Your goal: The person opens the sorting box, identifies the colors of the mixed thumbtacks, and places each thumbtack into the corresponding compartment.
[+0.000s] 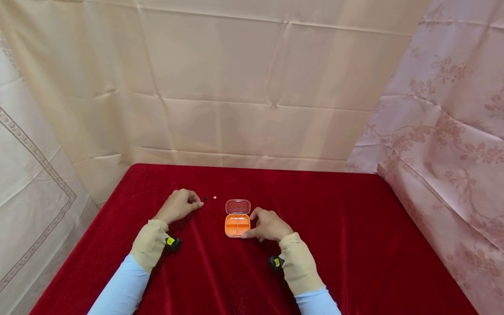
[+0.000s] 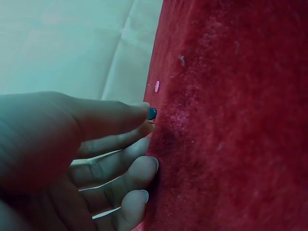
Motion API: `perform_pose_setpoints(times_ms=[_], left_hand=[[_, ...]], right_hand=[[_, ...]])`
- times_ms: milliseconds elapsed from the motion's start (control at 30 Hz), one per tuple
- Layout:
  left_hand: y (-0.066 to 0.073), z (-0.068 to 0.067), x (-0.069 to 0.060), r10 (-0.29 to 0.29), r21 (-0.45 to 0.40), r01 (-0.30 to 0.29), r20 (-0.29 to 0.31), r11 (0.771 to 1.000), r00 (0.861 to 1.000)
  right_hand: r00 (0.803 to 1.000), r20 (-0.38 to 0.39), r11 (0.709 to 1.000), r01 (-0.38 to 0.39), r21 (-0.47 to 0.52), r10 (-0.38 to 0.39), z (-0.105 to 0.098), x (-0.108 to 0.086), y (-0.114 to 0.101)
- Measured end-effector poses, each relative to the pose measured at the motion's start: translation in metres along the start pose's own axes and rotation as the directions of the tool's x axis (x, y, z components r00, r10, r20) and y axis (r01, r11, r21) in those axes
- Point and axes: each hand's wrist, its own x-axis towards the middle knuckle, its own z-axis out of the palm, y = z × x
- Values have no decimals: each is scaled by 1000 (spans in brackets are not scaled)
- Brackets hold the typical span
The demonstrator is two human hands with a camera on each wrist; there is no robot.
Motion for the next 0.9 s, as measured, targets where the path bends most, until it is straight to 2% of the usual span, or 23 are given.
perform_pose_setpoints(times_ms=[300, 667, 900], left_hand=[[2, -1, -2, -21, 32, 21, 5, 999, 1000], [2, -4, -4, -68, 19, 67, 85, 998, 994], [1, -5, -4, -83, 19, 82, 64, 996, 995]], right_hand=[[1000, 3, 1000, 16, 1, -16, 0, 1, 1], [1000, 7, 1000, -6, -10, 6, 1, 1, 1], [1000, -9, 1000, -11, -22, 10, 0, 0, 0]])
